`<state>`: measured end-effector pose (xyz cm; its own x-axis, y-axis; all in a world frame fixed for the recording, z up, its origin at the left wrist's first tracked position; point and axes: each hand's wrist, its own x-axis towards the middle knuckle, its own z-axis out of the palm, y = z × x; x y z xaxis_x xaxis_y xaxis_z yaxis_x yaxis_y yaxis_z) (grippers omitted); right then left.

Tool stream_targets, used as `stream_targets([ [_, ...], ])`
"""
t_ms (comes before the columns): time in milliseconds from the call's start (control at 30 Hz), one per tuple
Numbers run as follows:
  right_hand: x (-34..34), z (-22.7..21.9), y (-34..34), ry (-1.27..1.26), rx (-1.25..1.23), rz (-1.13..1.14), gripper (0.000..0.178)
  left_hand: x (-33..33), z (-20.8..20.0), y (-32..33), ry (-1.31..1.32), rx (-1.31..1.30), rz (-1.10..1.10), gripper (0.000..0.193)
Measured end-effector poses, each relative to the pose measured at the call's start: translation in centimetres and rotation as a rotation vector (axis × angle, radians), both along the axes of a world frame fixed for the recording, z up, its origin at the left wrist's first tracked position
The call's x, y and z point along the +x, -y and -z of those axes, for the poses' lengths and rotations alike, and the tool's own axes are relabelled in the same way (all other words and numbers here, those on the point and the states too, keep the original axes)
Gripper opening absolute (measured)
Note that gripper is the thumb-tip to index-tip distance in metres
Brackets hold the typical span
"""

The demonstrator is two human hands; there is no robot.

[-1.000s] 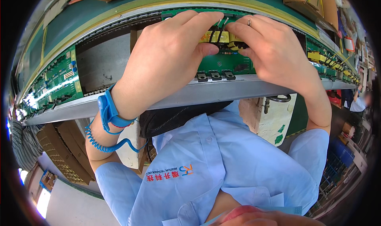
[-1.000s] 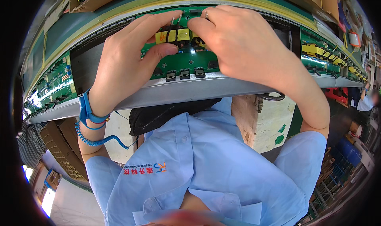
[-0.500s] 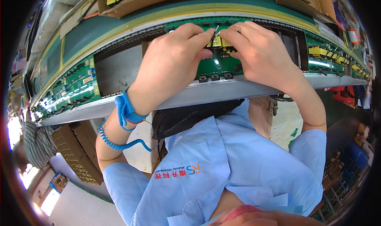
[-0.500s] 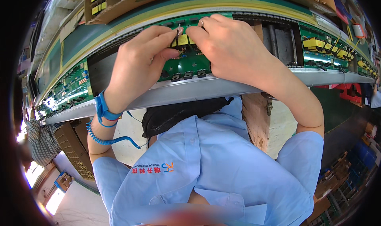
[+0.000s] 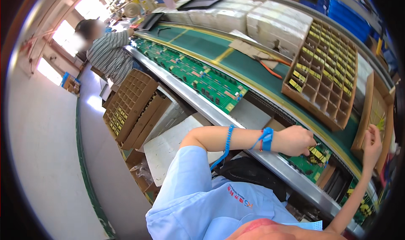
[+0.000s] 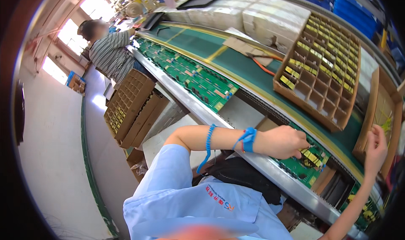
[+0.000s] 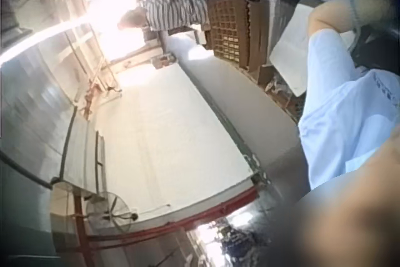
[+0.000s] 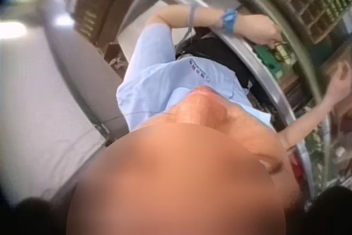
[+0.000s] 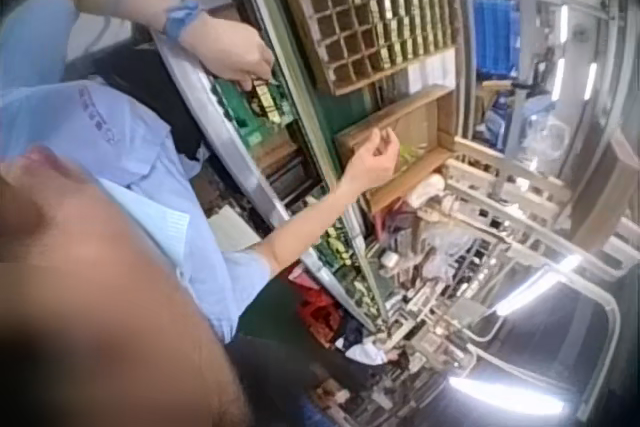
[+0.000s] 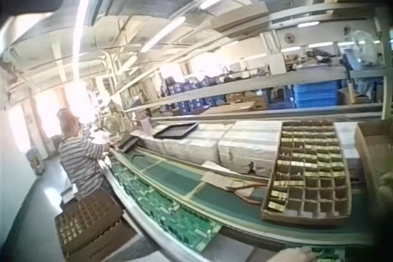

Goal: Install transformers and components onto printed circuit boards on an assembly line.

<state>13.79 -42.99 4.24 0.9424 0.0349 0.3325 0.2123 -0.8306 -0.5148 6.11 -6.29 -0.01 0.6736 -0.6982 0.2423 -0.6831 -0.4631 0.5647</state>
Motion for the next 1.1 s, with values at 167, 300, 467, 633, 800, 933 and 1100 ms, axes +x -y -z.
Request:
stream_targets([
  [167,10.5,4.4,12.2,-0.092,-0.447,0.415,0.058,0.2,-0.1,-0.1,0.004,0.077,0.011,0.039],
  [300,15.3,9.1,16.4,-0.067,-0.483,0.453,0.064,0.4,0.2,-0.2,-0.003,-0.014,-0.007,0.036],
  [467,13.2,4.3,7.8,-0.213,-0.324,0.410,0.044,0.4,-0.1,-0.5,0.005,-0.033,-0.002,0.036],
  [633,13.5,5.0,11.5,-0.192,-0.075,0.576,0.019,0.6,0.2,-0.3,0.016,-0.049,0.017,0.035],
  [800,12.3,4.1,12.5,-0.241,0.026,0.588,0.017,0.5,-0.3,-0.7,0.040,0.013,0.017,0.039],
  [933,10.6,4.5,13.2,-0.070,-0.571,0.572,0.016,0.2,-0.6,-0.7,0.044,0.021,0.008,0.042],
  [1100,8.1,3.8,17.0,-0.109,-0.839,0.626,0.014,-0.6,-2.5,-1.5,0.081,0.015,-0.050,0.049],
])
